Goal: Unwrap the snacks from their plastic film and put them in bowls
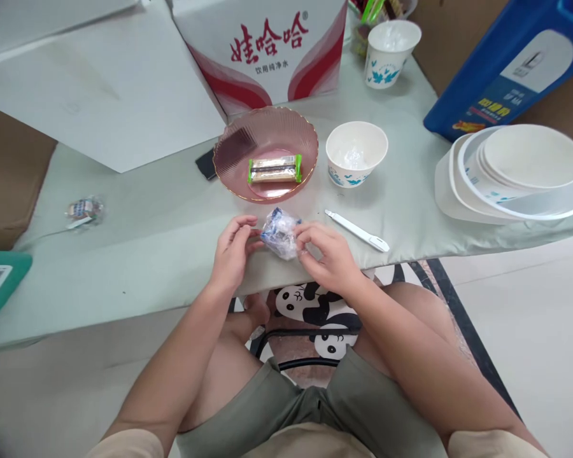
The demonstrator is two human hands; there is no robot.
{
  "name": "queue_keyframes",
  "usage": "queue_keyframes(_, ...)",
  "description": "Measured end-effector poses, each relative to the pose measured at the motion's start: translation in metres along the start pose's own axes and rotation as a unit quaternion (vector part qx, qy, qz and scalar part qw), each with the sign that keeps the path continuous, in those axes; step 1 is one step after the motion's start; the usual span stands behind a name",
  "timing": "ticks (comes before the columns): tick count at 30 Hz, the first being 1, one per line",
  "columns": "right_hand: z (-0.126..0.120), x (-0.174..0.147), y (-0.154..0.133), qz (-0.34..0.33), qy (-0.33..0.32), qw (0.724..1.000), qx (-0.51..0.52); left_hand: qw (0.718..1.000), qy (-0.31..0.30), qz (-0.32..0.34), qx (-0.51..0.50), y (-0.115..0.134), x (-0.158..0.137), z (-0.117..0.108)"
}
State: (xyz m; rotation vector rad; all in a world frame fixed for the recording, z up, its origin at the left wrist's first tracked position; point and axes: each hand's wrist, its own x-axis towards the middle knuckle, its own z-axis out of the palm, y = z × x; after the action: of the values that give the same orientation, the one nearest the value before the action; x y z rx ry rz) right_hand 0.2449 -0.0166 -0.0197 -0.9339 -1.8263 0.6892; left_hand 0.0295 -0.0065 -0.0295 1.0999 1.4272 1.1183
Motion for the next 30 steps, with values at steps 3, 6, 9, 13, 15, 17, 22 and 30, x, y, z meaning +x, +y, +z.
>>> queue_keyframes(3, -0.005, -0.005, -0.001, -0.007, -0.078, 0.996, 0.037, 0.977, -0.041, 0.146, 0.153, -0.002, -0.001, -0.006)
queue_keyframes(6, -0.008, -0.013, -0.006, -0.049, -0.182, 0.981, 0.039, 0.928, -0.124, 0.249, 0.247, 0.000, -0.003, -0.011)
queue_keyframes(9, -0.010, -0.019, -0.010, -0.082, -0.257, 0.963, -0.005, 0.904, -0.177, 0.286, 0.264, 0.005, -0.006, -0.010)
queue_keyframes(13, -0.010, -0.022, -0.009, -0.087, -0.257, 0.961, -0.063, 0.911, -0.157, 0.264, 0.275, 0.013, -0.006, -0.005)
queue_keyframes(15, -0.011, -0.021, -0.005, -0.087, -0.226, 0.965, -0.096, 0.925, -0.104, 0.231, 0.283, 0.016, -0.005, -0.004)
queue_keyframes(17, -0.012, -0.019, 0.000, -0.077, -0.198, 0.969, -0.126, 0.931, -0.069, 0.204, 0.293, 0.016, -0.004, -0.005)
queue_keyframes(22, -0.009, -0.016, 0.003, -0.060, -0.186, 0.970, -0.141, 0.940, -0.040, 0.192, 0.280, 0.017, -0.005, -0.007)
queue_keyframes(30, -0.027, -0.013, 0.017, -0.016, -0.068, 0.980, -0.186, 0.971, 0.099, -0.021, 0.216, 0.012, 0.010, -0.040)
